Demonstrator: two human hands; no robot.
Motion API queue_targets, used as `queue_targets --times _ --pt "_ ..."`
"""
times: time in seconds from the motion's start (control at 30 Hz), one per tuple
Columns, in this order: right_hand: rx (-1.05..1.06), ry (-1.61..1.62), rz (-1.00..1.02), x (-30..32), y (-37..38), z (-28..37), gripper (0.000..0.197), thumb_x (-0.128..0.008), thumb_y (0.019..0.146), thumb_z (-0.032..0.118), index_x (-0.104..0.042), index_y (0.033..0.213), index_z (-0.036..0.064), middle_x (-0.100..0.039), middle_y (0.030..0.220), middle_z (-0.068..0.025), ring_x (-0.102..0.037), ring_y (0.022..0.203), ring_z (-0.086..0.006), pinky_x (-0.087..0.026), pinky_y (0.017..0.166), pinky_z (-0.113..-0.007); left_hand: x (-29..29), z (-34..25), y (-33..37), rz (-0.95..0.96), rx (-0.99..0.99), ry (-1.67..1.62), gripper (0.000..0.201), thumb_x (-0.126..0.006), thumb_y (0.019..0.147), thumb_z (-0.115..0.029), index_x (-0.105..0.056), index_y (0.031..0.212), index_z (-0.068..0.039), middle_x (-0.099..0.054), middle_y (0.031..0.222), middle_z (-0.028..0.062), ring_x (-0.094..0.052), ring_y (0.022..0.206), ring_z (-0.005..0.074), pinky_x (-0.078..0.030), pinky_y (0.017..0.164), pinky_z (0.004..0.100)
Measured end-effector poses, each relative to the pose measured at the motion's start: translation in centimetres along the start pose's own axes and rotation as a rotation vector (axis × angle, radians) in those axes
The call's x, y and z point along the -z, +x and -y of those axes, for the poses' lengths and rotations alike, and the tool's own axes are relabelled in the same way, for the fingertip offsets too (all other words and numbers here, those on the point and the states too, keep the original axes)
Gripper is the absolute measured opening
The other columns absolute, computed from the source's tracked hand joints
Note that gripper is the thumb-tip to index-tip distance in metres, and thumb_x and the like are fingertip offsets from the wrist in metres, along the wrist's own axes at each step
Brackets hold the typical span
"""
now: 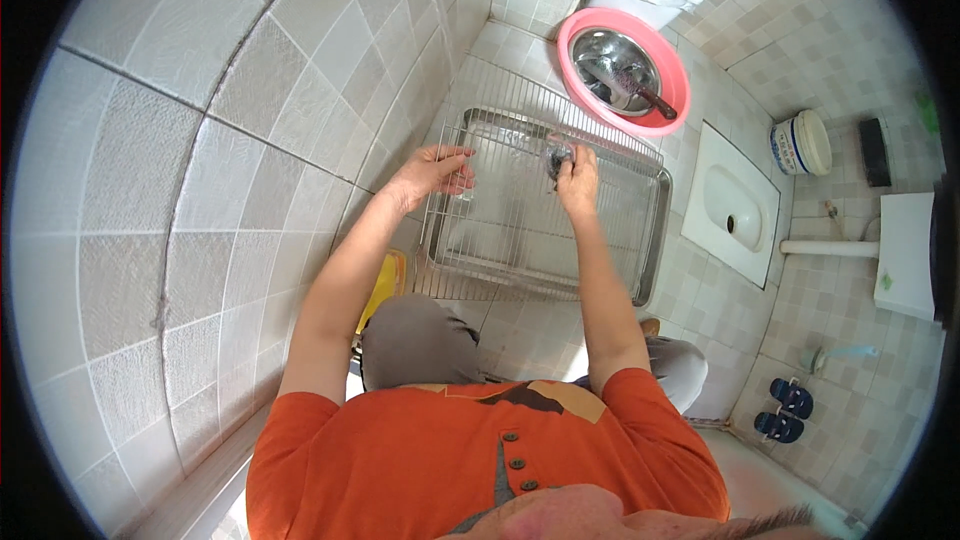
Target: The person cleans a metal grill rack and a large metal tray using a scouring pad and a sponge under running water in a bathroom, scrubbing different sides of each item.
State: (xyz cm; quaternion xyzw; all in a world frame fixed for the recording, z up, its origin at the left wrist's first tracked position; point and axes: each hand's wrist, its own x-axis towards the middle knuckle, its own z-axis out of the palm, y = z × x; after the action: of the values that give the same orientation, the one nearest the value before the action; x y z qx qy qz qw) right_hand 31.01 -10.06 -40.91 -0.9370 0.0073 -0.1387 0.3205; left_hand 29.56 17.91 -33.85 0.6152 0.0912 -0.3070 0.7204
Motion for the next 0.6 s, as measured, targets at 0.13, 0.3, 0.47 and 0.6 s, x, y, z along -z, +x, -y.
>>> queue_targets --times 0.13,0.3,0.47,0.6 --pt "0.116 0.115 0.075 0.2 2.8 3.1 0.034 -0.046 0.080 0.000 -0.051 0.114 -0.0024 -0.054 0.112 -0.0208 -0.051 0.105 -0.0376 -0.040 0.091 -0.043 -0.2 -0.7 -1.0 0.017 -0.053 0.008 0.034 -0.050 0.094 -0.020 -0.052 0.121 0.000 -0.062 0.089 0.0050 -0.063 0.081 0.0157 -0.053 0.071 0.0296" --pt "0.349 0.027 -0.117 -1.4 7.0 13.0 0.038 -0.043 0.077 -0.007 -0.052 0.114 -0.0024 -0.053 0.118 -0.0211 -0.047 0.112 -0.0367 -0.038 0.096 -0.042 -2.0 -1.5 -1.4 0.024 -0.092 0.022 0.032 -0.050 0.093 -0.018 -0.052 0.119 0.002 -0.062 0.091 0.0061 -0.064 0.082 0.0168 -0.053 0.067 0.0274" --pt "0.426 -0.105 -0.111 -1.5 4.5 3.9 0.049 -0.045 0.076 -0.006 -0.047 0.124 -0.0016 -0.042 0.136 -0.0208 -0.043 0.122 -0.0359 -0.036 0.102 -0.042 -2.5 -2.3 -1.1 0.023 -0.128 0.020 0.033 -0.050 0.093 -0.018 -0.052 0.118 0.002 -0.061 0.094 0.0078 -0.064 0.080 0.0169 -0.053 0.066 0.0275" --pt "0.172 -0.252 -0.048 1.6 3.0 -1.0 0.047 -0.044 0.078 -0.006 -0.048 0.124 -0.0020 -0.046 0.132 -0.0212 -0.049 0.116 -0.0359 -0.041 0.096 -0.042 -3.3 -2.7 -0.8 0.071 -0.173 0.044 0.032 -0.050 0.093 -0.018 -0.053 0.117 0.003 -0.061 0.094 0.0086 -0.063 0.082 0.0166 -0.053 0.066 0.0277"
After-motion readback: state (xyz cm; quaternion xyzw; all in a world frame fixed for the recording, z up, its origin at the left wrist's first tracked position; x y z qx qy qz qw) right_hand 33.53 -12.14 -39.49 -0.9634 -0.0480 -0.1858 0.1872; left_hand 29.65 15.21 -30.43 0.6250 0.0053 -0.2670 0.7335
